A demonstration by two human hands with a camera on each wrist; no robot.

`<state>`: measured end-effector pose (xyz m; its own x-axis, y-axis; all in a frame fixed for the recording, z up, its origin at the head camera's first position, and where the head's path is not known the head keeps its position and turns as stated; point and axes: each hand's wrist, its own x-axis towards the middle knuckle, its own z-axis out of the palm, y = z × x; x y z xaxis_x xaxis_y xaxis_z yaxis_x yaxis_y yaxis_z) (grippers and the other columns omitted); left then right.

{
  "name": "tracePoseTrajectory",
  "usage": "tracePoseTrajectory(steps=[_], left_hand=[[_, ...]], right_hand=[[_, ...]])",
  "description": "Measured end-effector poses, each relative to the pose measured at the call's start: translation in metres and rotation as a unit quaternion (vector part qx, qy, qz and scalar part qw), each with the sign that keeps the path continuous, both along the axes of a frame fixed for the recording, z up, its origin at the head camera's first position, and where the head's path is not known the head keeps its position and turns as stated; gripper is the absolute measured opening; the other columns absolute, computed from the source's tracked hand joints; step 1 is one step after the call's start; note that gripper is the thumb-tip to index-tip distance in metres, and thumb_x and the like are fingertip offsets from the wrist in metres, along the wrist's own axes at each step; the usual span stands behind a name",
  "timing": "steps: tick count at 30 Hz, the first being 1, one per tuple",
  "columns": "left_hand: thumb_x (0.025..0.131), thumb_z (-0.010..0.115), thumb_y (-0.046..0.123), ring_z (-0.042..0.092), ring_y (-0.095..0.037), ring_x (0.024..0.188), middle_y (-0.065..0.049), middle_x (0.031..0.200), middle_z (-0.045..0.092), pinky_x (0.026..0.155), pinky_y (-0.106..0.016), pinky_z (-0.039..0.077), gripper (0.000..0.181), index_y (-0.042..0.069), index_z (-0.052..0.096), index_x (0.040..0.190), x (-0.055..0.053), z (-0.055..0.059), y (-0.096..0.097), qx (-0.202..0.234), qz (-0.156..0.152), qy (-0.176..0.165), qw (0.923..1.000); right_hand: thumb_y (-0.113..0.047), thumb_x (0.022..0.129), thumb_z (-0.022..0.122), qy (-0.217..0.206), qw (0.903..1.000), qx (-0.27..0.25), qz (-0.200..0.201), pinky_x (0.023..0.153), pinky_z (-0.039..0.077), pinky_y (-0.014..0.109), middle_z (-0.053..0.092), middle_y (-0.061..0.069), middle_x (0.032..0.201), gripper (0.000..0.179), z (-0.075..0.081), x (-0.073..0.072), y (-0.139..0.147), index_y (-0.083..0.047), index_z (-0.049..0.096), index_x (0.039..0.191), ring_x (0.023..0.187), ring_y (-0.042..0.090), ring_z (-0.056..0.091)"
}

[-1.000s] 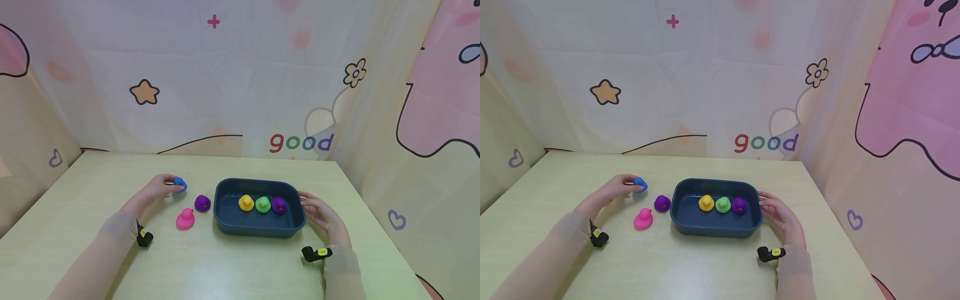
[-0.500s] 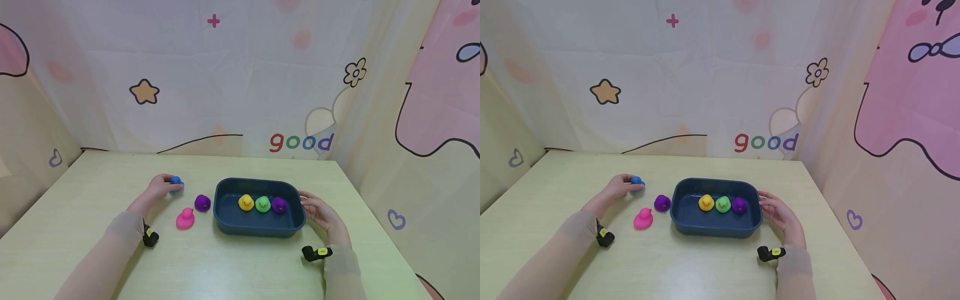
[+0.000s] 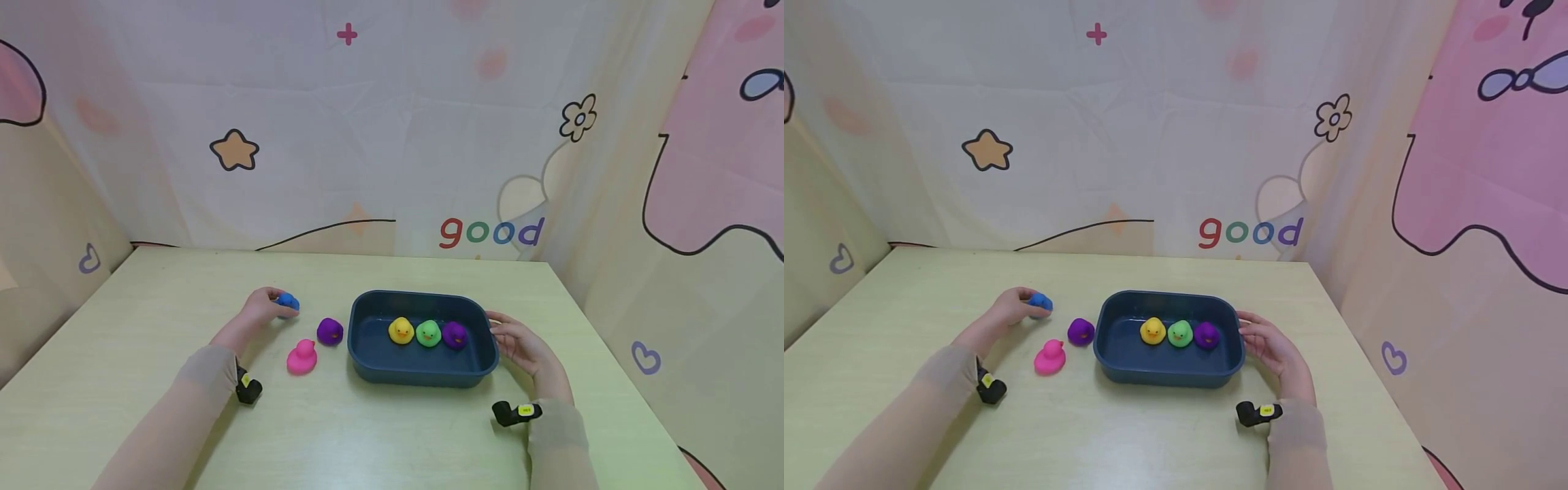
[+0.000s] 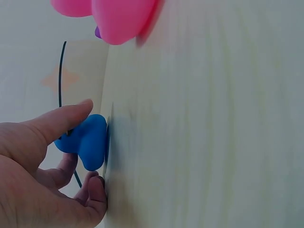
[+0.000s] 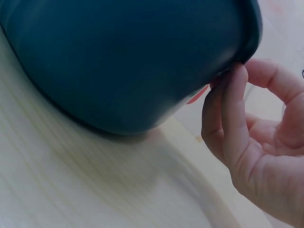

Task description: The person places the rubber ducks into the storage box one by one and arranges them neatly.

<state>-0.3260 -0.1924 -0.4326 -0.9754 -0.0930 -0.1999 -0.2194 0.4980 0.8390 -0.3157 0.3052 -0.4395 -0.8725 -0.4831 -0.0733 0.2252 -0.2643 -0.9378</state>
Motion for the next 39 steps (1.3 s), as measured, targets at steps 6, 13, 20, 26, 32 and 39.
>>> tracePoseTrajectory(steps=[6,13,20,26,32,39], left_hand=[[0.081,0.076,0.011,0.045,-0.037,0.118,-0.029,0.137,0.043,0.096,-0.046,0.044,0.065,-0.007,0.045,0.135,-0.001,0.001,0.0,0.0,-0.008,-0.009,0.9999],[0.083,0.074,0.014,0.031,-0.047,0.139,-0.032,0.152,0.027,0.113,-0.054,0.032,0.072,-0.003,0.039,0.144,0.0,0.011,0.0,-0.005,-0.034,-0.012,0.9993],[0.09,0.067,0.021,0.026,-0.046,0.142,-0.029,0.155,0.025,0.117,-0.057,0.023,0.068,-0.003,0.037,0.146,0.002,0.019,-0.007,0.009,-0.064,0.001,0.9979],[0.092,0.066,0.025,0.027,-0.045,0.142,-0.027,0.156,0.025,0.116,-0.058,0.026,0.07,-0.001,0.034,0.149,0.003,0.017,-0.017,0.02,-0.102,-0.003,0.9946],[0.09,0.069,0.021,0.029,-0.045,0.142,-0.029,0.155,0.028,0.114,-0.057,0.03,0.072,-0.001,0.035,0.149,0.001,0.01,-0.024,0.027,-0.12,-0.002,0.9924],[0.088,0.072,0.016,0.026,-0.047,0.142,-0.031,0.153,0.028,0.116,-0.058,0.026,0.071,-0.002,0.037,0.147,-0.001,0.004,-0.028,0.026,-0.127,-0.002,0.9915]], right_hand=[[0.007,0.1,0.032,-0.004,0.9999,-0.01,0.002,0.075,0.057,0.018,0.068,0.001,0.105,0.037,0.0,0.0,0.0,-0.015,0.057,0.116,0.083,0.007,0.069],[0.007,0.099,0.032,-0.002,0.9999,-0.01,-0.002,0.075,0.057,0.018,0.068,0.001,0.105,0.038,0.001,0.001,0.0,-0.016,0.058,0.114,0.083,0.007,0.069],[0.007,0.099,0.032,-0.008,0.9999,-0.003,-0.007,0.074,0.056,0.018,0.067,0.0,0.104,0.036,0.0,0.0,0.0,-0.015,0.056,0.116,0.079,0.006,0.068],[0.007,0.1,0.032,-0.013,0.9999,-0.007,-0.005,0.074,0.057,0.018,0.067,0.001,0.104,0.036,-0.001,-0.002,0.0,-0.015,0.055,0.116,0.079,0.007,0.068],[0.007,0.1,0.031,-0.01,0.9999,-0.005,-0.007,0.075,0.056,0.018,0.067,0.0,0.103,0.038,0.0,-0.001,0.001,-0.016,0.057,0.115,0.079,0.006,0.068],[0.007,0.1,0.032,-0.003,1.0,-0.008,0.004,0.075,0.056,0.017,0.067,0.0,0.104,0.036,-0.001,-0.002,0.001,-0.016,0.055,0.116,0.08,0.005,0.068]])
